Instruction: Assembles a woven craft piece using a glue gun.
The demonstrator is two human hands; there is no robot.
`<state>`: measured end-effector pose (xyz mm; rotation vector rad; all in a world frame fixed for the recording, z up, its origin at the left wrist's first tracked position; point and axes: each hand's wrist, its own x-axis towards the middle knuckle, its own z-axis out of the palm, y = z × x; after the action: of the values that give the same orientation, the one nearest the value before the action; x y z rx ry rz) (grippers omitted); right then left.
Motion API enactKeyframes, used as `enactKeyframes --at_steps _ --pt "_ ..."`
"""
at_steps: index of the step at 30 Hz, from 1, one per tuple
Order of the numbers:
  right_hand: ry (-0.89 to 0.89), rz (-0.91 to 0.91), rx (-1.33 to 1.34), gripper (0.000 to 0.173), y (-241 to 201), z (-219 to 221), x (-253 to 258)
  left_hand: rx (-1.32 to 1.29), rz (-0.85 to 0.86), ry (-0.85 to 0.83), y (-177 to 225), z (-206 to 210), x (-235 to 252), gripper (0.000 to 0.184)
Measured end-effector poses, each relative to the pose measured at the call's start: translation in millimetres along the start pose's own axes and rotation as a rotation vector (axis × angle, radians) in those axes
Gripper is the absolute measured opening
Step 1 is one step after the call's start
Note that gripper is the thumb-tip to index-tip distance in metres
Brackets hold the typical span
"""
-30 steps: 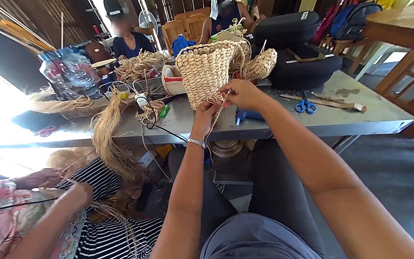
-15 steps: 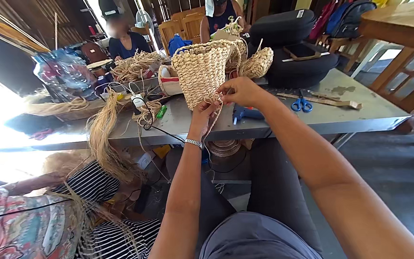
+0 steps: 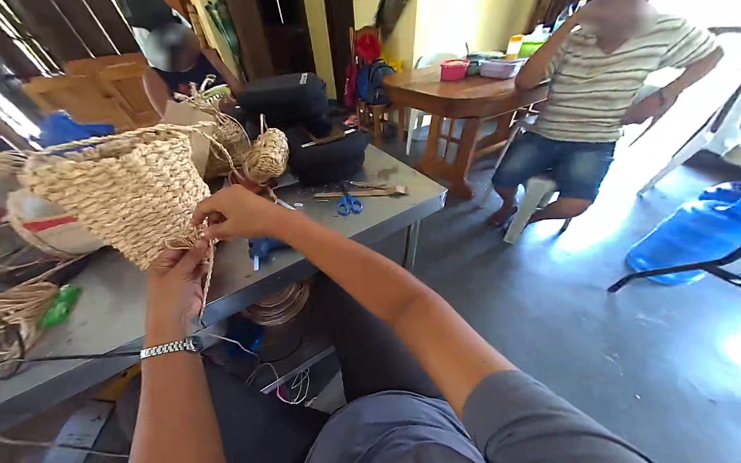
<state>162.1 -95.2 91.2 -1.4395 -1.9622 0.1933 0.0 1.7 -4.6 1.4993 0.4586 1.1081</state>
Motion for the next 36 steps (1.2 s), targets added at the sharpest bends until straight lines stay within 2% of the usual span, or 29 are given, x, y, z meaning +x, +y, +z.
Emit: enactKeyframes --at_steps 5,16,22,26,30,36 --pt "0.028 -0.018 0.003 0.021 2 2 1 -0.017 -0.013 -0.013 -7 -3 6 0.005" --pt "0.077 -0.031 -0.196 0.021 -1 8 7 0.025 0.033 -0.040 -1 -3 -2 0.008" --pt "-0.015 -0.055 -0.356 0.023 -1 6 11 -0.018 0.033 -0.086 9 2 -4 0.004" --pt "0.093 -0.064 -0.187 0.022 4 9 12 -0.038 0.023 -0.044 6 0 3 0.003" --pt "0.100 0.155 0.168 0.040 -2 13 2 -0.097 0.038 0.009 6 2 1 0.005" --pt "0.175 0.336 0.288 0.034 -3 25 -10 -0.092 0.100 0.046 6 3 3 0.003"
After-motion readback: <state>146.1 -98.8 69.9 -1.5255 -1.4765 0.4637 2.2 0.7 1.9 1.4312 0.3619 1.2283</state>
